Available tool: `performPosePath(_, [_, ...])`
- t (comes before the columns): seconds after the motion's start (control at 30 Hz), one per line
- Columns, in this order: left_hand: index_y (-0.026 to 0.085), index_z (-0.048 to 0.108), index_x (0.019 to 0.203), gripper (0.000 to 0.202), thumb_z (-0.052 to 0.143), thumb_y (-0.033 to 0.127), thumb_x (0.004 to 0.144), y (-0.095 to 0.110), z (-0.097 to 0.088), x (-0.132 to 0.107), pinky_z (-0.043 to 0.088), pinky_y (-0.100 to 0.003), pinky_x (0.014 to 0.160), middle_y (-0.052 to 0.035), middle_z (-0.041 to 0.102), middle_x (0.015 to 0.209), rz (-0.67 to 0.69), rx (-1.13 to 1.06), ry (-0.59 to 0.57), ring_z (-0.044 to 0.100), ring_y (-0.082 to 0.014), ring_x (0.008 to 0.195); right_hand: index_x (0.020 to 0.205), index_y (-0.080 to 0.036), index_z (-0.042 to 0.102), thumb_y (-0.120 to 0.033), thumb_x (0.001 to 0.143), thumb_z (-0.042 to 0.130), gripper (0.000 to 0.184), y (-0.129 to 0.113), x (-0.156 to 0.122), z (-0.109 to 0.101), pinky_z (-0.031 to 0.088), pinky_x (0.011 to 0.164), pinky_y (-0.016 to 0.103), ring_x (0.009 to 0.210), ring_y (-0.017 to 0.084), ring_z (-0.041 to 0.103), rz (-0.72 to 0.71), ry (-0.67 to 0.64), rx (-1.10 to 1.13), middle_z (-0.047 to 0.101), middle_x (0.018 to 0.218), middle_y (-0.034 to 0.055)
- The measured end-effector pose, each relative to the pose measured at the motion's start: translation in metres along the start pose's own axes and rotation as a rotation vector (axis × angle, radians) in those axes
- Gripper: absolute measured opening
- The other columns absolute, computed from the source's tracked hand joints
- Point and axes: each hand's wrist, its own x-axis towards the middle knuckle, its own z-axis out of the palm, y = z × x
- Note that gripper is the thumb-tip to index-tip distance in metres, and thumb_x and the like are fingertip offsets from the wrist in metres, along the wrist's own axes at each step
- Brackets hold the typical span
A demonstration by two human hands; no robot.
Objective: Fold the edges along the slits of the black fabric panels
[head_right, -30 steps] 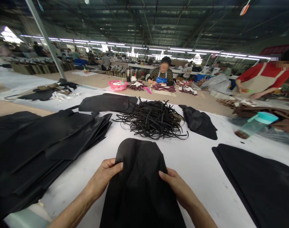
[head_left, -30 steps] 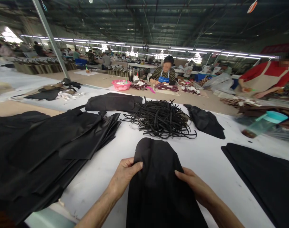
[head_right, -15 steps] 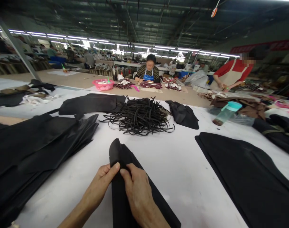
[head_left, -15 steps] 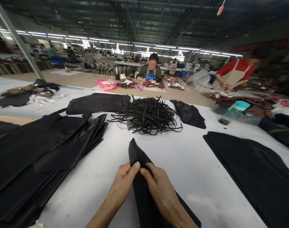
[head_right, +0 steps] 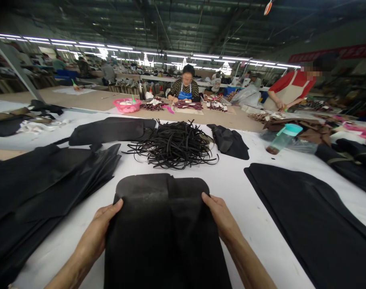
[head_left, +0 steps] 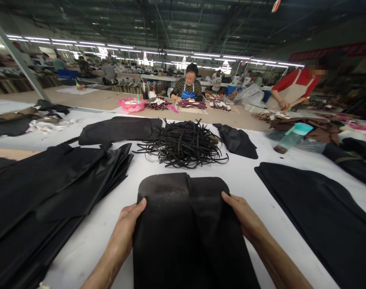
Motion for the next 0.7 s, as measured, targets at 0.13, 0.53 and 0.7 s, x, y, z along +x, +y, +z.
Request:
performPosePath(0.13, [0.015,0.067,0.073,0.021,0.071,0.036,0.068,0.013,-0.018,0.009,0.052,-0.029,0.053,-0.0045,0.069,0.061,-0.006,0.001,0.082,0.066,-0.0224,0.057,0.063,-0.017,0.061,-0.051,0.072,0.063,0.036,0.006,0.006,-0.046,0.043,0.061,0.031,0.060,0.020,0.058,-0.035,0.207,-0.128,0.063,0.060,0.0031])
performPosePath(0.53, [0.013,0.064,0.068,0.026,0.073,0.037,0.064,0.016,-0.030,0.034,0.052,-0.031,0.054,-0.0080,0.067,0.058,-0.083,0.333,0.029,0.065,-0.0245,0.055,0.050,-0.021,0.046,-0.056,0.075,0.048,0.043,0.041,0.008,-0.101,0.034,0.053,0.029,0.054,0.017,0.048,0.013,0.344,-0.651,0.052,0.050,0.0008])
performPosePath(0.7, [0.016,0.061,0.086,0.041,0.077,0.043,0.060,0.012,-0.032,0.037,0.050,-0.028,0.052,-0.0002,0.065,0.060,-0.032,0.445,0.076,0.065,-0.0229,0.059,0.051,-0.022,0.048,-0.057,0.072,0.053,0.041,0.049,0.009,-0.103,0.031,0.055,0.030,0.058,0.019,0.049,0.061,0.437,-0.761,0.052,0.052,0.0015])
